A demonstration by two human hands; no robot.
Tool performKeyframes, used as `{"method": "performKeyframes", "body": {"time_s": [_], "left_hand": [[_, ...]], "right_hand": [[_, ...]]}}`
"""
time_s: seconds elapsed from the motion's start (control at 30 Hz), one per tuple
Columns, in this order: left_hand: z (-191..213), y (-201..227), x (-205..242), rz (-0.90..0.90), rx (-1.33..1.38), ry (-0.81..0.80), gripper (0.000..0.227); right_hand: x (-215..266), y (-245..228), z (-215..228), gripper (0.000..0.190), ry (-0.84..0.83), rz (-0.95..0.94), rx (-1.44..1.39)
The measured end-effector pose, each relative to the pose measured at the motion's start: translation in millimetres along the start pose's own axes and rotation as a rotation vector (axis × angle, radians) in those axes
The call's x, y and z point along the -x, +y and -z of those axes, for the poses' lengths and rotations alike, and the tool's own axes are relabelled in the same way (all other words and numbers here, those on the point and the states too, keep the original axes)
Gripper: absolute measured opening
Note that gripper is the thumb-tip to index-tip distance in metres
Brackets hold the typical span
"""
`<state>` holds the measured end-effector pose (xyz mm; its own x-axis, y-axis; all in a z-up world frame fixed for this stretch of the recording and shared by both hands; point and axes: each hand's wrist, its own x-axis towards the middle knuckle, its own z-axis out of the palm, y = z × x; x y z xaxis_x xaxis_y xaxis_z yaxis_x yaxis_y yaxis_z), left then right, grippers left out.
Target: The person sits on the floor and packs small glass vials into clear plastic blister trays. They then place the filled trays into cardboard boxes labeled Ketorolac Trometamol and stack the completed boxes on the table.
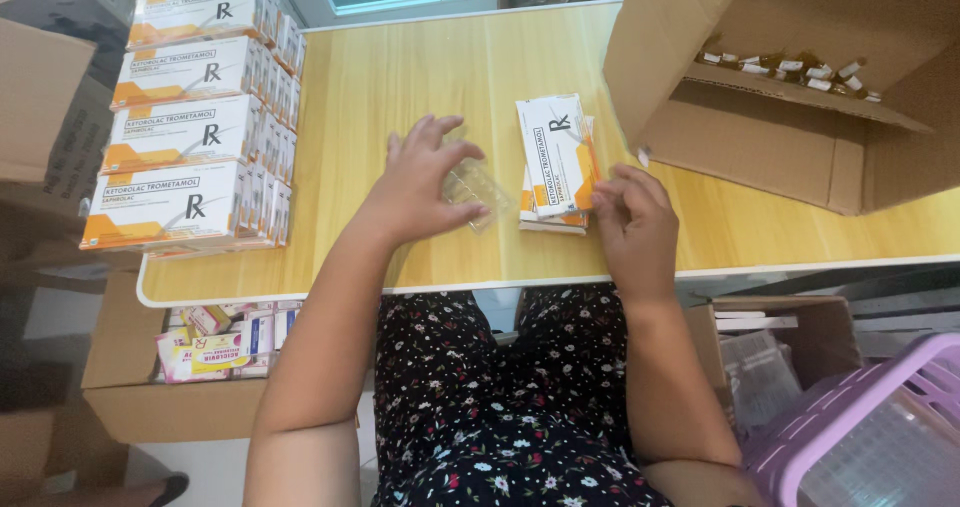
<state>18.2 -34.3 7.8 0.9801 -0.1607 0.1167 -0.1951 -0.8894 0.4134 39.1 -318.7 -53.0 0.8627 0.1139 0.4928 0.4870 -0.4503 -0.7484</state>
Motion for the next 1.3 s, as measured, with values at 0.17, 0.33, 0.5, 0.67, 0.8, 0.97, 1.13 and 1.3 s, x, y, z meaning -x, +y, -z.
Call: {"method": "performKeyframes", "body": {"time_s": [0.17,0.33,0.5,0.67,0.8,0.97,1.13,1.3], "left_hand": [[-14,22,-11,0.008,-0.178,-0.125,0.069],[-16,21,-13,0.026,-0.135,-0.100,0.098],[-16,13,-3,0.192,-0.274,-0.090,0.081],[-21,4,-1,0.153,-0.285,0.099,0.055],[-24,7,-9,0.098,-0.263,0.185,0.053],[-19,37,-24,-0.107,-0.144,0.323,0.064],[-35,99,-47,-0.358,-0.012,0.229,0.066],[-78,155,-78,-0.641,-0.227,0.274,0.064]], "right_hand": [[-10,-23,-6,0.074,-0.091,0.010,0.209],[-21,-21,-4,0.048,-0.018,-0.176,-0.341],[-21,-21,-3,0.042,0.036,-0.034,-0.692],[-11,-34,-1,0.045,-0.035,0.180,0.149],[-5,-27,18,0.047,0.130,0.242,0.249],[-42,13,81,0.037,0.315,0.219,0.284],[-76,51,117,0.054,0.093,0.184,0.734],[-51,62,111,0.044,-0.001,0.015,0.737]]}}
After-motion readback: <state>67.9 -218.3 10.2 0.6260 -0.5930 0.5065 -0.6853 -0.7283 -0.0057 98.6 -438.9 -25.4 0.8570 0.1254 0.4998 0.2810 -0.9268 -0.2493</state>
